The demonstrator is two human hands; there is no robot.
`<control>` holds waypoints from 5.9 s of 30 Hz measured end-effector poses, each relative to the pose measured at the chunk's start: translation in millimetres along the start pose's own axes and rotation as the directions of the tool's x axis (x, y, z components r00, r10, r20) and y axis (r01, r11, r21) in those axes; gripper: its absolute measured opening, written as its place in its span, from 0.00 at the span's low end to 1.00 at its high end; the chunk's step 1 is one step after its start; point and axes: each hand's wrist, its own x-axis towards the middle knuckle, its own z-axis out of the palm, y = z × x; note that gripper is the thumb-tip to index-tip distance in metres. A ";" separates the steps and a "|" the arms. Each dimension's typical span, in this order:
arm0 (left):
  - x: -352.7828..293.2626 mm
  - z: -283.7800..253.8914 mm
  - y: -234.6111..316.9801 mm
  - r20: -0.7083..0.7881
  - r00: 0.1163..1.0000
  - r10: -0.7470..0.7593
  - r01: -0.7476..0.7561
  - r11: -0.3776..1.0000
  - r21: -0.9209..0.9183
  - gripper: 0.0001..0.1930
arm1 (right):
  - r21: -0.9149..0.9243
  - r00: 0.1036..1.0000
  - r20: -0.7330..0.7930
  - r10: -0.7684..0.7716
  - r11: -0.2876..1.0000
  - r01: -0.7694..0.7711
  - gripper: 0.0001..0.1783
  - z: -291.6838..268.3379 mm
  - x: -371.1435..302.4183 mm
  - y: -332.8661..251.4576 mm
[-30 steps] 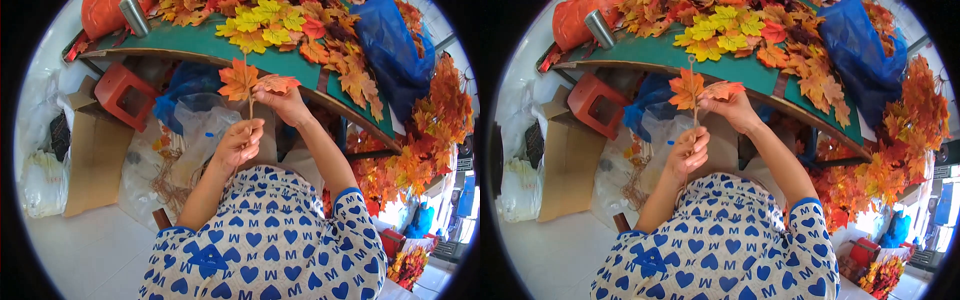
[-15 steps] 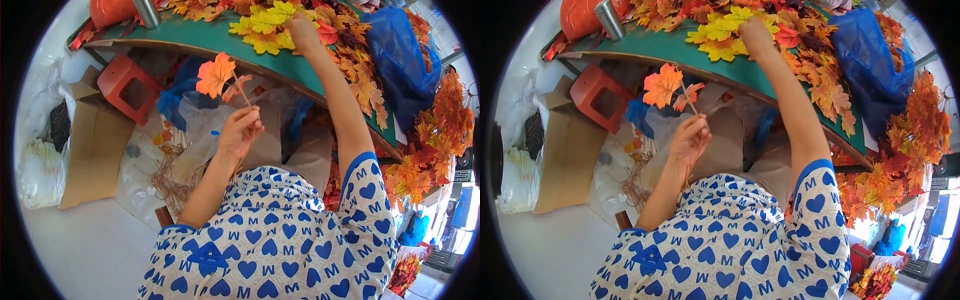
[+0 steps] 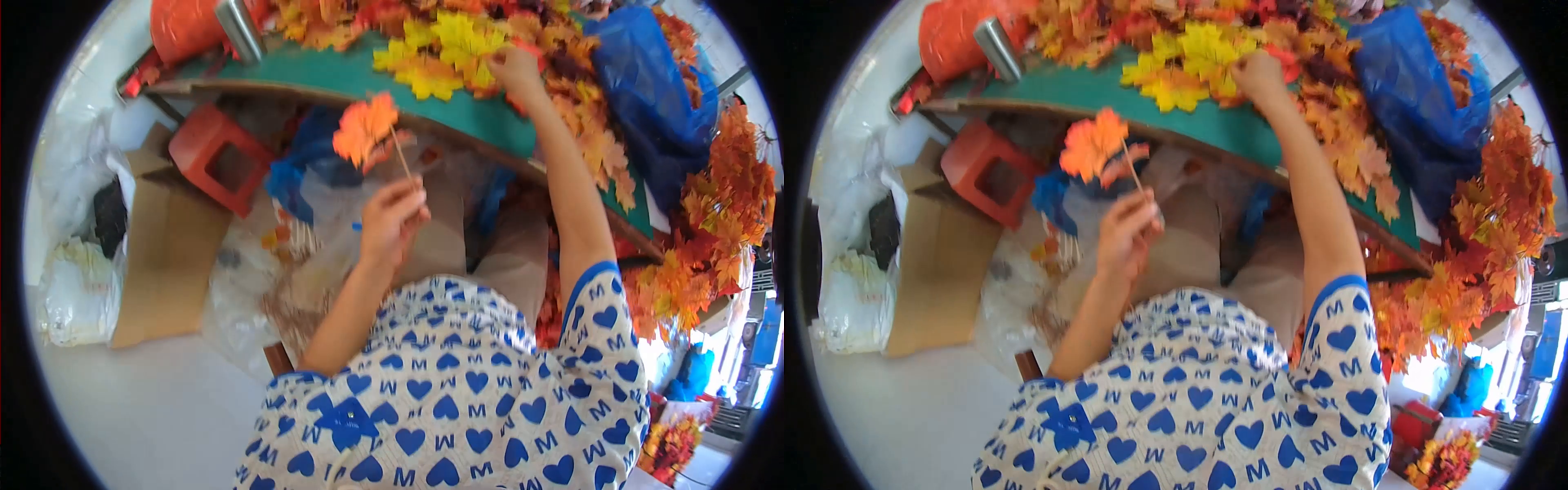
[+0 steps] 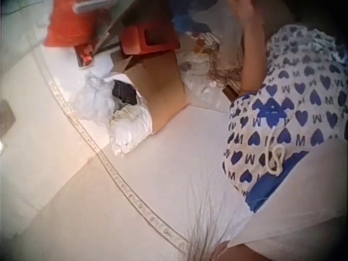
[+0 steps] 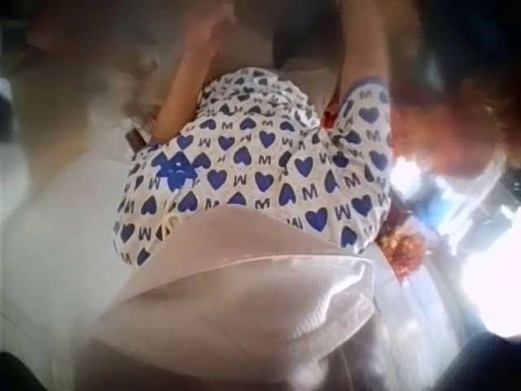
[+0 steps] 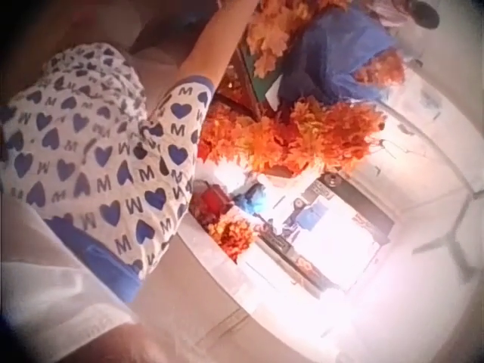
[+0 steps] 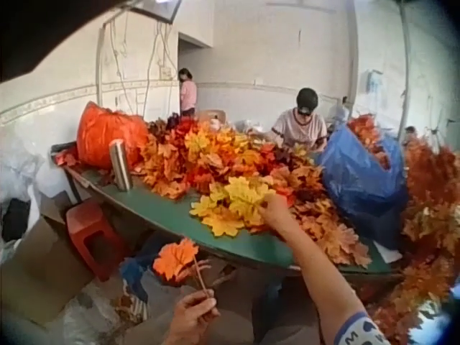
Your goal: The person assembles artificial autumn leaf decorations by attaching individual artificial leaves to a central plastic stem by hand.
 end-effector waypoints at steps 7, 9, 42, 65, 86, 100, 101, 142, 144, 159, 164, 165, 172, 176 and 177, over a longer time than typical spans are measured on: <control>-26.6 -2.7 -6.9 0.014 1.000 -0.021 0.022 0.999 -0.029 0.12 | 0.182 0.952 0.034 0.304 0.935 -0.305 0.09 -40.5 -19.8 15.9; -26.6 -2.7 -8.2 0.074 0.997 0.009 -0.007 0.999 -0.035 0.12 | 0.706 0.859 -0.065 0.508 0.632 -0.320 0.09 -46.6 -25.4 29.0; -30.1 27.4 -11.5 0.122 0.991 0.048 -0.052 0.998 0.034 0.15 | 0.806 0.783 0.541 0.308 -0.456 -0.377 0.11 -28.6 -245.9 -129.0; -26.9 24.2 -12.2 0.174 0.980 0.091 -0.128 0.968 0.216 0.14 | 0.734 0.754 0.595 0.280 -0.572 -0.367 0.09 -18.4 -254.1 -120.9; -16.8 16.3 -16.0 0.200 0.977 0.074 -0.142 0.925 0.352 0.16 | 0.919 0.859 0.383 0.339 -0.236 -0.317 0.09 -16.4 -255.8 -115.5; -14.4 8.2 -20.1 0.251 0.941 0.225 -0.327 0.791 0.517 0.12 | 0.942 0.871 0.324 0.369 -0.207 -0.263 0.09 -8.6 -274.7 -126.0; -13.6 5.7 -21.1 0.257 0.942 0.218 -0.326 0.778 0.537 0.12 | 0.950 0.861 0.310 0.403 -0.154 -0.270 0.09 -11.6 -273.4 -129.1; -6.3 -6.6 5.4 0.185 0.974 0.129 -0.171 0.958 0.231 0.18 | -0.403 0.993 -0.081 0.081 0.909 -0.107 0.08 -61.4 -36.8 117.9; -2.5 -6.0 2.6 0.152 0.979 0.138 -0.177 0.943 0.282 0.17 | -0.448 0.997 -0.062 0.037 0.892 -0.061 0.12 -66.2 -35.5 141.8; 8.9 -21.3 -4.3 0.448 0.885 -0.129 0.334 0.846 -0.416 0.13 | 0.226 0.808 -0.300 0.507 0.861 -0.455 0.12 -109.1 -1.3 163.3; -0.5 -20.5 -6.2 0.453 0.888 -0.083 0.243 0.920 -0.308 0.07 | 0.905 0.756 0.141 0.639 0.226 -0.359 0.17 -103.3 -11.8 129.8; -2.4 -17.4 -7.4 0.431 0.898 -0.091 0.223 0.938 -0.267 0.06 | 0.868 0.786 0.056 0.616 0.359 -0.343 0.20 -105.7 -13.4 132.0; 0.1 -11.5 -8.6 0.456 0.881 -0.124 0.303 0.888 -0.345 0.08 | 0.888 0.644 0.193 0.740 0.147 -0.435 0.10 -110.7 -20.1 109.2; 2.5 -11.2 -14.5 0.460 0.883 -0.094 0.314 0.847 -0.430 0.10 | 0.878 0.663 -0.094 0.743 0.376 -0.297 0.10 -114.2 -32.4 87.4; 3.0 -10.9 -14.8 0.462 0.882 -0.092 0.314 0.847 -0.429 0.10 | 0.771 0.707 -0.054 0.705 0.479 -0.419 0.09 -121.6 -37.1 76.8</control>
